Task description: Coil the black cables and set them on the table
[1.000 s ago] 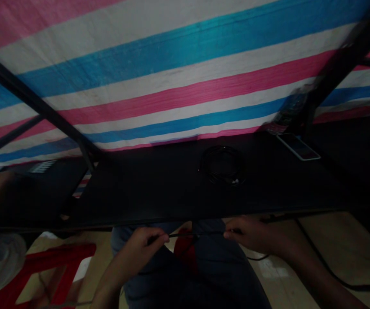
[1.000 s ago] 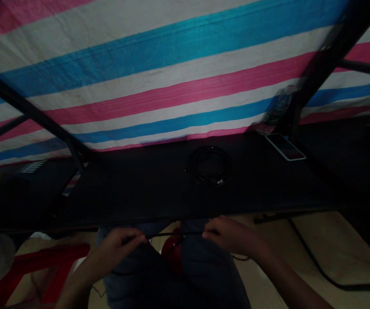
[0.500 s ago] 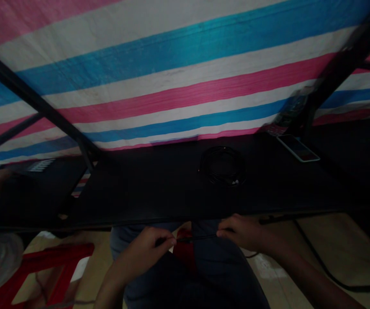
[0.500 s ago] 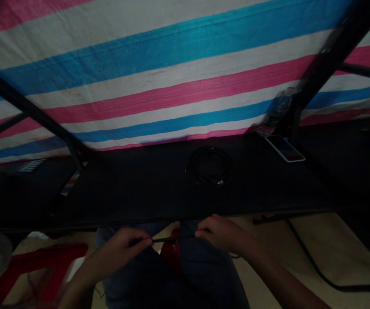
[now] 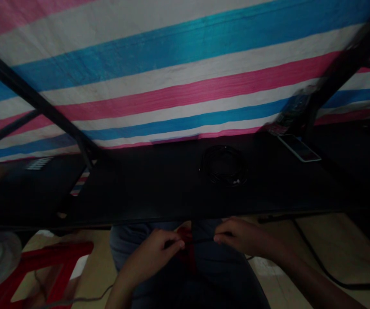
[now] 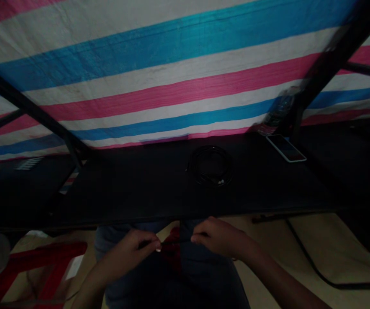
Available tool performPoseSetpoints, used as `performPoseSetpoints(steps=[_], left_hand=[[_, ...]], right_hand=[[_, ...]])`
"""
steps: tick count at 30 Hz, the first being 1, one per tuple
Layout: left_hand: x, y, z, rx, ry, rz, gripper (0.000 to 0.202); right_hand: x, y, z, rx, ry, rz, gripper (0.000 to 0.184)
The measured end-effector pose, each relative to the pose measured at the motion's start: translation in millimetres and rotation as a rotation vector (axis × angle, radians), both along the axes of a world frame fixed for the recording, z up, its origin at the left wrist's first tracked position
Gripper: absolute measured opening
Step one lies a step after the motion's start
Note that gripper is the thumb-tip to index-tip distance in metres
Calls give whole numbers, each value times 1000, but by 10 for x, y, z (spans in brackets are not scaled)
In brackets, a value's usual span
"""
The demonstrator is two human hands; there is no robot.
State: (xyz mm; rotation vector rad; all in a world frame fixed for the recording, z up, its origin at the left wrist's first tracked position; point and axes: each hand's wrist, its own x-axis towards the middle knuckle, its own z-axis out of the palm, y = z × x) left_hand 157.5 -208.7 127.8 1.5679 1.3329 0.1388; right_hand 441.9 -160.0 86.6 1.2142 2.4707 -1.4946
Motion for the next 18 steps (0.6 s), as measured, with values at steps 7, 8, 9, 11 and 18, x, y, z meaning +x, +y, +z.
performPoseSetpoints(steps=[7, 8, 9, 11, 18], left_hand=[[-236, 134, 139, 92, 60, 71, 32], [-220, 143, 130, 102, 61, 83, 32], [-186, 143, 111, 104, 58, 86, 32], [-75, 115, 53, 85, 44, 58, 33], [181, 3, -37, 35, 0, -29, 25]], right_hand=[[189, 45, -135, 73, -145, -83, 30], [183, 39, -115, 75, -128, -80, 28], [162, 27, -87, 70, -100, -68, 27], [87, -14, -27, 38, -26, -36, 27], [-35, -95, -32, -12, -1, -11, 30]])
